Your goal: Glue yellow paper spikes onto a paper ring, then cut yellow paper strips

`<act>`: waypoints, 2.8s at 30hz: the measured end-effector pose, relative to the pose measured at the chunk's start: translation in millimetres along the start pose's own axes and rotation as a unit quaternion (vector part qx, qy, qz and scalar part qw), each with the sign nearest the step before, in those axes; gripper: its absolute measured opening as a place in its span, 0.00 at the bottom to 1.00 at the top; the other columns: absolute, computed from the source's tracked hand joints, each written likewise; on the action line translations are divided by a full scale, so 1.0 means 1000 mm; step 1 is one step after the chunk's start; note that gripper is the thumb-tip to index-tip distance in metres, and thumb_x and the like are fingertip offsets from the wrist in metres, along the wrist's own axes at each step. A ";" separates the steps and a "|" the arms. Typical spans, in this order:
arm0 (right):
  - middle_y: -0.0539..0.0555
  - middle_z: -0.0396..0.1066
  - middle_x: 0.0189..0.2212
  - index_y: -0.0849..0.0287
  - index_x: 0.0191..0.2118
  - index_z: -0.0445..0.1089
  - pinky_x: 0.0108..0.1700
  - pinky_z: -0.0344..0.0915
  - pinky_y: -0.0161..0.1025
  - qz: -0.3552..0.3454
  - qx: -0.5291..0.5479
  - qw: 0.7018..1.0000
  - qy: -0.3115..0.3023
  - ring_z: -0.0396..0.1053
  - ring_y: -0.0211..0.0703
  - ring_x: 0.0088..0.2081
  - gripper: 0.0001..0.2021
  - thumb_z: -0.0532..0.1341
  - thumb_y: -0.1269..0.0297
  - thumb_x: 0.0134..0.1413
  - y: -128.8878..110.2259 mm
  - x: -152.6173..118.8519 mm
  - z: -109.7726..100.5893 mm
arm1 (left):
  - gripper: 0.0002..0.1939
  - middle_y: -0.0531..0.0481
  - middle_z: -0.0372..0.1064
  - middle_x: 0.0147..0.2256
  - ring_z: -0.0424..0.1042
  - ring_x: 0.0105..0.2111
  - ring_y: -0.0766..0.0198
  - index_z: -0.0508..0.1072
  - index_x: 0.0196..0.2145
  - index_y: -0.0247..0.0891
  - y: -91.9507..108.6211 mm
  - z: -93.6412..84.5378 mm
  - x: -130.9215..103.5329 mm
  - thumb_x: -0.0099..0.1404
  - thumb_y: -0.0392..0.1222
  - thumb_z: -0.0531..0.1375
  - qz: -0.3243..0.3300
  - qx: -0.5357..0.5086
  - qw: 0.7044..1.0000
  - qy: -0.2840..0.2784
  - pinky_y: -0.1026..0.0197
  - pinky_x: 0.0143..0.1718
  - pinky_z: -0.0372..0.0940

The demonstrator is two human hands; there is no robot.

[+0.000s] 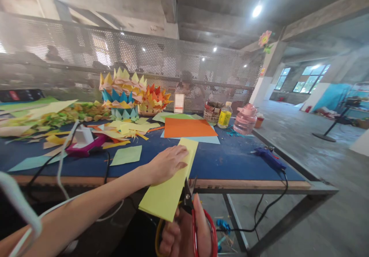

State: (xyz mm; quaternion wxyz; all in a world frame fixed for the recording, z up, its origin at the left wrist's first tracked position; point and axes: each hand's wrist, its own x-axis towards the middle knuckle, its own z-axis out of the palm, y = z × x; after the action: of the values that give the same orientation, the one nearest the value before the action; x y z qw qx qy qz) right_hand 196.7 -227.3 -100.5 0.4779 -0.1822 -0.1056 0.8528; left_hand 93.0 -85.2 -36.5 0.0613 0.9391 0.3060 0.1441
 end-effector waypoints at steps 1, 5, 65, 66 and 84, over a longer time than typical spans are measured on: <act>0.42 0.57 0.12 0.57 0.25 0.61 0.23 0.47 0.32 -0.001 -0.004 1.000 0.008 0.54 0.31 0.17 0.31 0.62 0.31 0.32 0.000 0.000 0.001 | 0.27 0.37 0.52 0.62 0.51 0.62 0.51 0.57 0.60 0.33 -0.002 0.004 0.002 0.72 0.52 0.43 -0.002 -0.001 1.000 -0.010 0.48 0.60 0.49; 0.42 0.55 0.12 0.57 0.24 0.60 0.23 0.46 0.31 -0.010 -0.005 1.000 0.014 0.52 0.31 0.17 0.31 0.63 0.30 0.29 0.004 0.002 0.002 | 0.34 0.39 0.42 0.66 0.41 0.65 0.56 0.46 0.65 0.33 -0.009 0.009 0.003 0.71 0.58 0.37 0.000 -0.012 0.998 -0.061 0.49 0.63 0.40; 0.43 0.50 0.17 0.58 0.26 0.63 0.23 0.50 0.31 -0.064 0.018 0.998 0.003 0.49 0.32 0.19 0.28 0.58 0.33 0.42 0.003 0.009 0.008 | 0.32 0.46 0.37 0.67 0.37 0.66 0.63 0.44 0.66 0.35 -0.001 0.003 -0.018 0.72 0.56 0.34 0.007 0.000 0.996 -0.084 0.54 0.64 0.35; 0.43 0.51 0.18 0.58 0.26 0.64 0.23 0.50 0.31 -0.068 0.015 0.998 0.005 0.50 0.32 0.20 0.28 0.59 0.33 0.42 0.001 0.009 0.012 | 0.32 0.47 0.38 0.67 0.37 0.66 0.63 0.44 0.66 0.35 -0.001 0.003 -0.018 0.72 0.56 0.34 0.008 0.001 0.996 -0.083 0.55 0.64 0.35; 0.43 0.50 0.19 0.60 0.28 0.65 0.26 0.51 0.30 -0.055 0.028 0.998 -0.021 0.50 0.32 0.21 0.28 0.62 0.36 0.40 -0.011 0.010 0.011 | 0.32 0.47 0.37 0.67 0.36 0.66 0.64 0.43 0.66 0.35 0.001 0.001 -0.019 0.71 0.56 0.33 0.003 -0.001 0.996 -0.086 0.55 0.65 0.35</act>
State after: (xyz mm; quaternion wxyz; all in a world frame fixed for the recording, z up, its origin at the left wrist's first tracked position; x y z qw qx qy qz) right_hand 196.2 -213.4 -88.7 0.5267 -0.1447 -0.1021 0.8314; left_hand 79.8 -97.1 -42.0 0.0880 0.9490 0.2962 0.0629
